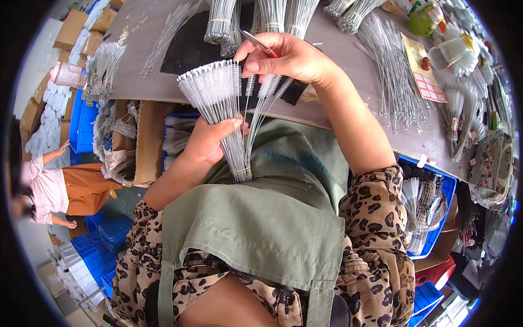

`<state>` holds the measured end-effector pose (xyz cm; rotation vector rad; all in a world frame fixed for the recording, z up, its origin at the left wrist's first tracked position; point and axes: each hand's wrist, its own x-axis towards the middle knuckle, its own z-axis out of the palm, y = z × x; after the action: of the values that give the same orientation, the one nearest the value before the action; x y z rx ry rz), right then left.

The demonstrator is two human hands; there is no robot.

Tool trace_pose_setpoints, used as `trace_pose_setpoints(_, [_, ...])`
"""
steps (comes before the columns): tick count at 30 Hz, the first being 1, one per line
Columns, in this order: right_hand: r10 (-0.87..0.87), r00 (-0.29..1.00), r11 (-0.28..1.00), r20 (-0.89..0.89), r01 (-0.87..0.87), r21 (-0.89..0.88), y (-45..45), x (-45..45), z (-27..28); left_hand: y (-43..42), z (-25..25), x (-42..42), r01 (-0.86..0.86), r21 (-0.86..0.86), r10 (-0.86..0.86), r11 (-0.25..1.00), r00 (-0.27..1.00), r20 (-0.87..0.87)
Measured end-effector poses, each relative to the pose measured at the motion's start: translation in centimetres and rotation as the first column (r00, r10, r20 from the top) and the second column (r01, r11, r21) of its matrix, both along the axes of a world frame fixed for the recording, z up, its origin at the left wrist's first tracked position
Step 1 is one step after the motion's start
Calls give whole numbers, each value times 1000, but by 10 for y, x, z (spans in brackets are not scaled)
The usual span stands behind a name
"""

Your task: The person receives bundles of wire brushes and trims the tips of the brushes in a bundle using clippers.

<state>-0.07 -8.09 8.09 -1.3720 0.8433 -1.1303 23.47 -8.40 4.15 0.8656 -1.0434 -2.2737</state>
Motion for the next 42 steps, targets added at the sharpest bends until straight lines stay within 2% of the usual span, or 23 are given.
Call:
trace_pose_setpoints(5, [-26,1000,999,14,27,-46,0,2,1,1,2,-3,32,-33,-33,999,999,-36])
trace_pose_setpoints(8, [-74,997,997,40,74,-21,4,6,5,-1,1,-1,66,-37,-67,997,997,-32])
trace_pose_setpoints(11, [-35,999,999,10,35,9,1,1,2,-1,1,1,69,-31,-70,997,997,-28])
trace_pose_setpoints(15, [-67,998,998,11,67,-9,3,5,4,-1,0,2,72,-36,-74,997,995,-68])
trace_pose_setpoints(21, [2,991,1000,-131,-2,6,3,7,18,1,6,-1,49,-17,-50,999,997,-57])
trace_pose_setpoints(24, [-15,986,999,-166,8,-47,-2,8,15,-3,-1,1,81,-22,-82,996,994,-77])
trace_pose_setpoints(28, [-165,943,978,-288,118,-174,-2,14,20,-8,-7,6,167,-25,-168,986,981,-98])
trace_pose_setpoints(29, [-206,905,974,-372,153,-165,2,14,27,-7,-6,5,137,-38,-140,990,987,-78])
trace_pose_setpoints(32, [-238,887,971,-396,205,-124,5,18,34,-8,-5,5,177,-19,-178,984,981,-76])
trace_pose_setpoints(39, [-281,897,955,-341,295,-11,4,19,35,-6,0,4,194,-65,-196,979,980,-39])
trace_pose_setpoints(42, [-271,927,957,-260,287,27,4,18,34,-6,-1,3,205,-79,-210,976,976,-60])
